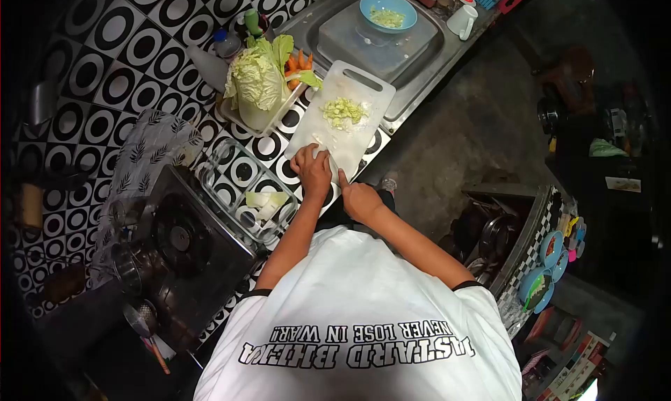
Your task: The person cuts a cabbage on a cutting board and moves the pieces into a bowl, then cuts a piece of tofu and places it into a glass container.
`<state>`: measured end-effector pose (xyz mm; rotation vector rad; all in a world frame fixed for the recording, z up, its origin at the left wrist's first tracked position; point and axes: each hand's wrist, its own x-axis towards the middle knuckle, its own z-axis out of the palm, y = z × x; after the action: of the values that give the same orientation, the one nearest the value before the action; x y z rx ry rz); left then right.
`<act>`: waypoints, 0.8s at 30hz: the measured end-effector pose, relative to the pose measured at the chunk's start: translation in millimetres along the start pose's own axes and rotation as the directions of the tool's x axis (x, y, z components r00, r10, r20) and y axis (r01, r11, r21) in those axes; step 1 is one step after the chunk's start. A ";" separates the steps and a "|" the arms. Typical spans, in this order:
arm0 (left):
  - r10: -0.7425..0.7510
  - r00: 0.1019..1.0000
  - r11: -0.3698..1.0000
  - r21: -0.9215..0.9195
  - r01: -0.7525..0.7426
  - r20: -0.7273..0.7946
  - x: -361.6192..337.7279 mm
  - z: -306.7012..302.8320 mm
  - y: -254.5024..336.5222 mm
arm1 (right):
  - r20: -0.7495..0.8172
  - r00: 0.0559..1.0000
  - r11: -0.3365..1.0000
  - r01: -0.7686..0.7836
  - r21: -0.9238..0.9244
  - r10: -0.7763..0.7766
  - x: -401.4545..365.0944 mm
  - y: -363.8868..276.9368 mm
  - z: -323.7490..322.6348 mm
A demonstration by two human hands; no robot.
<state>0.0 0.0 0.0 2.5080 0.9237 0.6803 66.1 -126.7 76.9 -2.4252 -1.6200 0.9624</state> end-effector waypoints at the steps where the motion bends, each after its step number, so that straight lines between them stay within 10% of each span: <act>1: 0.002 1.000 1.000 -0.004 -0.002 -0.007 -0.2 -0.3 0.7 | -0.004 1.000 1.000 -0.002 0.005 0.002 -1.0 -0.1 1.5; 24: 0.045 0.998 0.999 -0.007 -0.045 -0.038 1.3 -0.6 -2.0 | -0.148 0.989 0.999 -0.015 0.038 0.021 3.5 19.4 45.5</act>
<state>-0.5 2.4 -0.1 2.5234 0.8784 0.7466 58.5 -144.7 31.4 -2.4270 -1.5205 0.7850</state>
